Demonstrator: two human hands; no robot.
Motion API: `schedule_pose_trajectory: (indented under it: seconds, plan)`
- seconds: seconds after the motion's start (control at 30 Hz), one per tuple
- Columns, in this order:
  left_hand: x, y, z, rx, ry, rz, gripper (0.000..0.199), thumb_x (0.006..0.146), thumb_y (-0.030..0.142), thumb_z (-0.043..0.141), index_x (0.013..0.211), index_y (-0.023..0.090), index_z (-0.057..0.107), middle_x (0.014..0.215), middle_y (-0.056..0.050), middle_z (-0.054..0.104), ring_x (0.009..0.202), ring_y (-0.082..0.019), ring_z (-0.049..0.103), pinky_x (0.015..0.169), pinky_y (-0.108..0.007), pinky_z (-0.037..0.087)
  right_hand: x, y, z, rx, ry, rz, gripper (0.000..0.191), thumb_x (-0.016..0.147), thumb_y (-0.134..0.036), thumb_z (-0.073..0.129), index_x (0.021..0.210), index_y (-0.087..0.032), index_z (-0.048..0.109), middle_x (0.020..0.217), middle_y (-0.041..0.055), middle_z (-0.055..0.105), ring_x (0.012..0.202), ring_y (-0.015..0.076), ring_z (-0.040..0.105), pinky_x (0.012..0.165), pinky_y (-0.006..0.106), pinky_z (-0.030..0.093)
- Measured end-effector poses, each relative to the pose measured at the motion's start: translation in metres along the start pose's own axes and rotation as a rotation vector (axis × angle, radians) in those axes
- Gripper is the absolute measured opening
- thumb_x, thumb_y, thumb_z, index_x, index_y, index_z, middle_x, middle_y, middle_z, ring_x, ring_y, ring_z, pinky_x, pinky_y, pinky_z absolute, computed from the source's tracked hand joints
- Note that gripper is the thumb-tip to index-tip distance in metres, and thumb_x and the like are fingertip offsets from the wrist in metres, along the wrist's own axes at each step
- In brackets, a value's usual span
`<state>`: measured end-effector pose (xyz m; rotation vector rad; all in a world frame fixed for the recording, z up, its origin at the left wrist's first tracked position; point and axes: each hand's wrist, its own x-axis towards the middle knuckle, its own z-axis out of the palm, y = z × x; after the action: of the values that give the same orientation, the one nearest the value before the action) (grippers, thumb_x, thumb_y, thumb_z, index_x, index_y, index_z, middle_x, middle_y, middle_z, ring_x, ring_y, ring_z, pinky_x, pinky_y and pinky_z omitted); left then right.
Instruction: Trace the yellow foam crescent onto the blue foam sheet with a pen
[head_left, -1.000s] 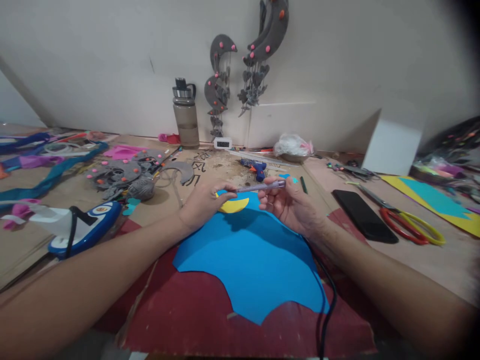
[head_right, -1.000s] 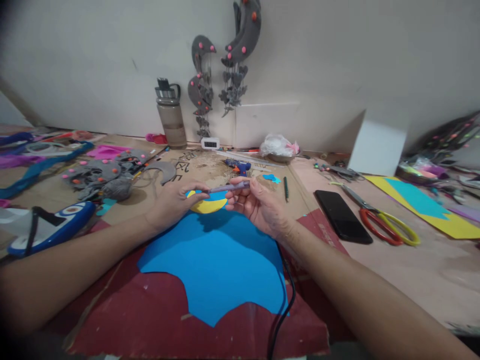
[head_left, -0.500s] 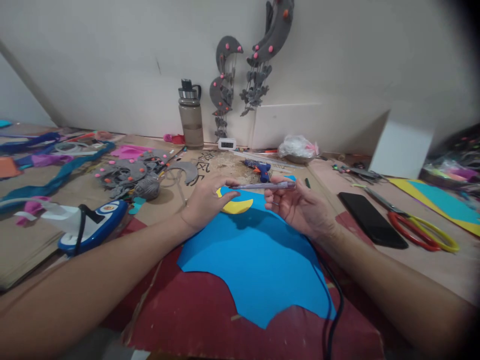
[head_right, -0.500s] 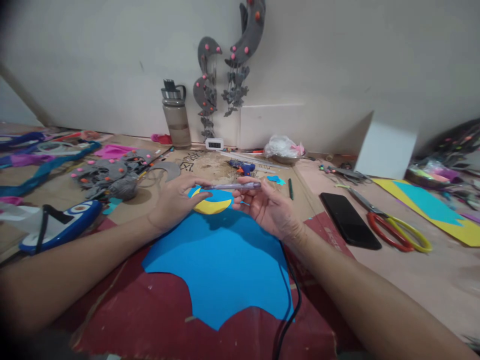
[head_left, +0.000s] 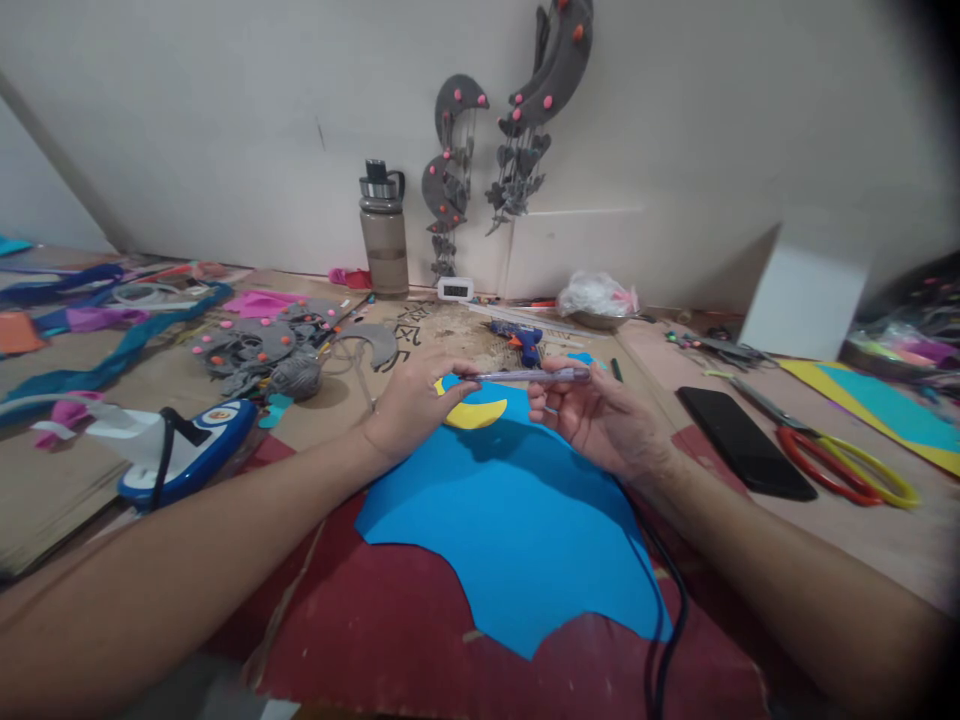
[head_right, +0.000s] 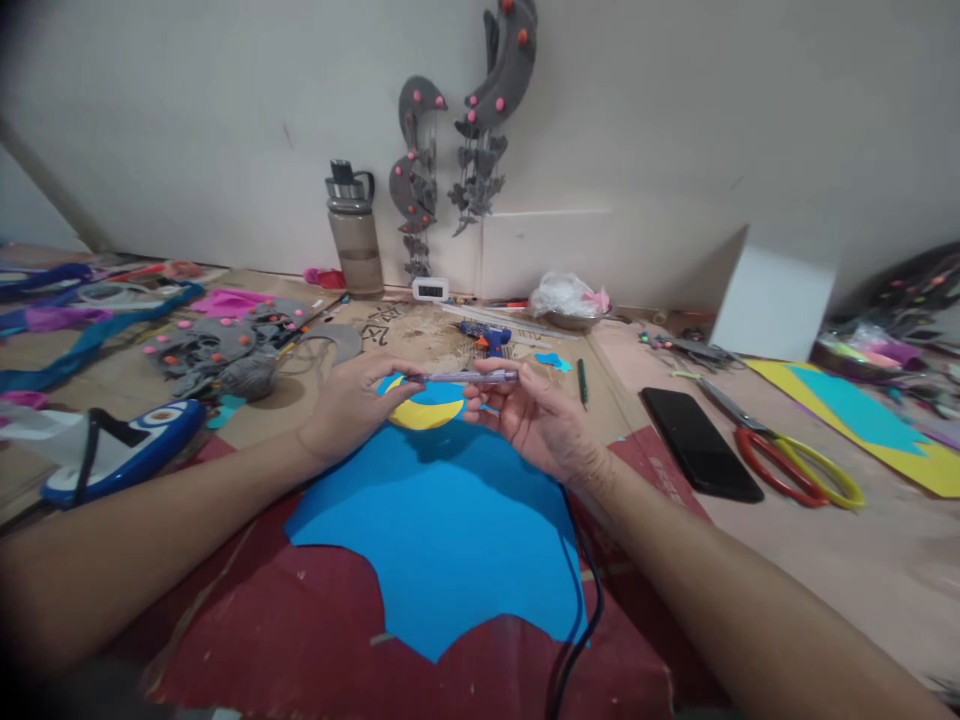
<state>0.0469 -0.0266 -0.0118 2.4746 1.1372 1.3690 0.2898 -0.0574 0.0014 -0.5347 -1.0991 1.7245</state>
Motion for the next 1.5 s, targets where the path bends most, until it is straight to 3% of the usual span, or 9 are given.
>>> schedule_pose_trajectory:
  seconds: [0.4,0.67,0.83,0.93,1.17,1.27,1.33,1.43,1.5]
  plan:
    - [0.0,-0.001,-0.001,-0.004,0.018,0.046,0.005,0.09,0.022,0.069,0.093,0.02,0.072,0.094,-0.002,0.074,0.092,-0.018,0.067,0.089,-0.033,0.052,0.0,0.001,0.0,-0.067,-0.011,-0.026,0.031,0.079,-0.047,0.076,0.098,-0.023,0.073,0.089,0.0039,0.075,0.087,0.0163,0.07,0.084,0.032,0.06]
    - [-0.001,-0.002,0.002,0.019,0.038,0.051,0.004,0.087,0.02,0.073,0.09,0.021,0.073,0.09,-0.001,0.074,0.089,-0.017,0.067,0.088,-0.031,0.052,-0.001,0.001,0.003,-0.017,-0.048,-0.037,0.043,0.076,-0.054,0.078,0.106,-0.025,0.074,0.094,0.0043,0.074,0.089,0.0159,0.069,0.082,0.029,0.06]
    - [-0.001,-0.002,0.003,0.034,0.053,0.087,0.005,0.086,0.02,0.075,0.09,0.02,0.073,0.088,-0.001,0.074,0.089,-0.018,0.067,0.085,-0.031,0.052,-0.003,0.006,0.004,-0.156,0.001,-0.054,0.048,0.07,-0.033,0.087,0.115,-0.028,0.07,0.098,0.0017,0.074,0.087,0.0143,0.07,0.079,0.027,0.059]
    - [-0.003,-0.001,0.004,0.032,0.023,0.117,0.005,0.087,0.022,0.074,0.091,0.021,0.073,0.09,-0.001,0.074,0.09,-0.019,0.067,0.085,-0.033,0.051,-0.002,0.013,0.006,-0.253,0.021,-0.034,0.041,0.072,-0.029,0.086,0.11,-0.028,0.072,0.093,0.0014,0.074,0.085,0.0143,0.07,0.077,0.028,0.059]
    - [-0.004,0.004,0.004,0.004,-0.037,0.136,0.018,0.086,0.03,0.075,0.101,0.021,0.07,0.099,-0.003,0.074,0.095,-0.02,0.067,0.088,-0.034,0.051,0.003,0.024,0.005,-0.405,0.109,-0.117,0.028,0.077,-0.039,0.081,0.097,-0.022,0.072,0.083,0.0016,0.072,0.078,0.015,0.069,0.074,0.031,0.057]
    - [-0.001,0.003,0.001,0.026,-0.121,0.019,0.027,0.084,0.037,0.077,0.102,0.018,0.069,0.102,-0.005,0.072,0.097,-0.021,0.066,0.088,-0.034,0.052,0.005,0.016,0.005,-0.396,0.209,-0.206,0.025,0.081,-0.041,0.077,0.093,-0.021,0.069,0.071,-0.0018,0.066,0.068,0.0115,0.064,0.066,0.026,0.054]
    - [0.001,0.002,-0.002,0.043,-0.261,-0.018,0.023,0.086,0.041,0.073,0.093,0.019,0.071,0.097,-0.004,0.072,0.093,-0.021,0.067,0.085,-0.034,0.052,0.006,0.008,0.006,-0.385,0.289,-0.258,0.027,0.084,-0.045,0.074,0.089,-0.02,0.066,0.066,-0.0036,0.061,0.059,0.0101,0.059,0.059,0.024,0.051]
    - [0.001,0.001,-0.005,0.099,-0.506,0.046,0.018,0.088,0.037,0.07,0.089,0.02,0.074,0.097,-0.005,0.071,0.091,-0.021,0.066,0.084,-0.034,0.052,0.008,-0.001,0.007,-0.38,0.356,-0.272,0.035,0.085,-0.055,0.069,0.087,-0.021,0.06,0.064,-0.0029,0.06,0.055,0.0121,0.058,0.054,0.027,0.051]
    - [0.001,0.002,-0.006,0.151,-0.587,0.088,0.016,0.09,0.032,0.068,0.094,0.018,0.075,0.102,-0.008,0.07,0.093,-0.022,0.066,0.086,-0.035,0.051,0.009,-0.005,0.007,-0.399,0.364,-0.234,0.039,0.085,-0.06,0.066,0.091,-0.022,0.06,0.069,-0.0005,0.064,0.06,0.0143,0.062,0.057,0.029,0.054]
